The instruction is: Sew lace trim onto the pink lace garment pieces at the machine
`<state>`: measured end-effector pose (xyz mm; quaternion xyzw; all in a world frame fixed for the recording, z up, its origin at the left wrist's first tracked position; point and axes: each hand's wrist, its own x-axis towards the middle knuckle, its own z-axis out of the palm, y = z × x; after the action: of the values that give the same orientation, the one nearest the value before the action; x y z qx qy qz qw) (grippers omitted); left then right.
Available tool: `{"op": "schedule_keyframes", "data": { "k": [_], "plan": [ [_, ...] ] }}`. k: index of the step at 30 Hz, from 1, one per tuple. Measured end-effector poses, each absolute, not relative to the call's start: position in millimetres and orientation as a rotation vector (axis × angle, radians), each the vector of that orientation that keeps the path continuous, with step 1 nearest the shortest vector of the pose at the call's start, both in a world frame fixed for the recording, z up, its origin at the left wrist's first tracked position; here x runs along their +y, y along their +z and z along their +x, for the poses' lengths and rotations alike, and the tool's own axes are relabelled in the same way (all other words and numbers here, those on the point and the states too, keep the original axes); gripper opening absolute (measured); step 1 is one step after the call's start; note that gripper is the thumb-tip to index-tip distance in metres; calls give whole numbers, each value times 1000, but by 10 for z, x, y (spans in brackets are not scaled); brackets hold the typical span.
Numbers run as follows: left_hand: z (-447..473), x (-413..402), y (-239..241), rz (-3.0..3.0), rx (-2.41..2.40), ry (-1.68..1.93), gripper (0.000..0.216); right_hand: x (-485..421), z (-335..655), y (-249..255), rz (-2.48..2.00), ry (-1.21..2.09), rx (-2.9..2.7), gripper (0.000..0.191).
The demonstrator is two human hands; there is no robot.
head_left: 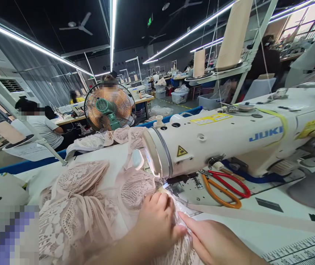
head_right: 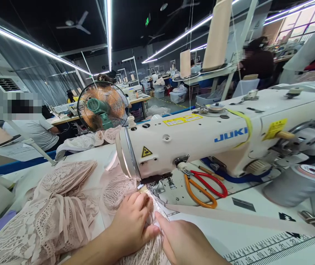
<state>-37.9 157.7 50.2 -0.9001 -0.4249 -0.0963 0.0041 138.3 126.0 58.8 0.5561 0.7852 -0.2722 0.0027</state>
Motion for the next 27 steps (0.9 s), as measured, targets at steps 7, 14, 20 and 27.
{"op": "schedule_keyframes", "data": {
  "k": [7, 14, 20, 27],
  "plan": [
    [-328, 1543, 533, -2756, -1270, -444, 32, 1259, 1395, 542, 1759, -859, 2532, 57],
    [-320, 1549, 489, -2722, -1111, -373, 44, 1257, 1435, 420, 1812, -815, 2678, 57],
    [-338, 1548, 493, -2698, -1079, -322, 55, 1260, 1456, 264, 1840, -765, 2722, 56],
    [-334, 1552, 445, -2737, -1099, -326, 60, 1305, 1431, 190, 1864, -655, 2706, 56]
  ]
}}
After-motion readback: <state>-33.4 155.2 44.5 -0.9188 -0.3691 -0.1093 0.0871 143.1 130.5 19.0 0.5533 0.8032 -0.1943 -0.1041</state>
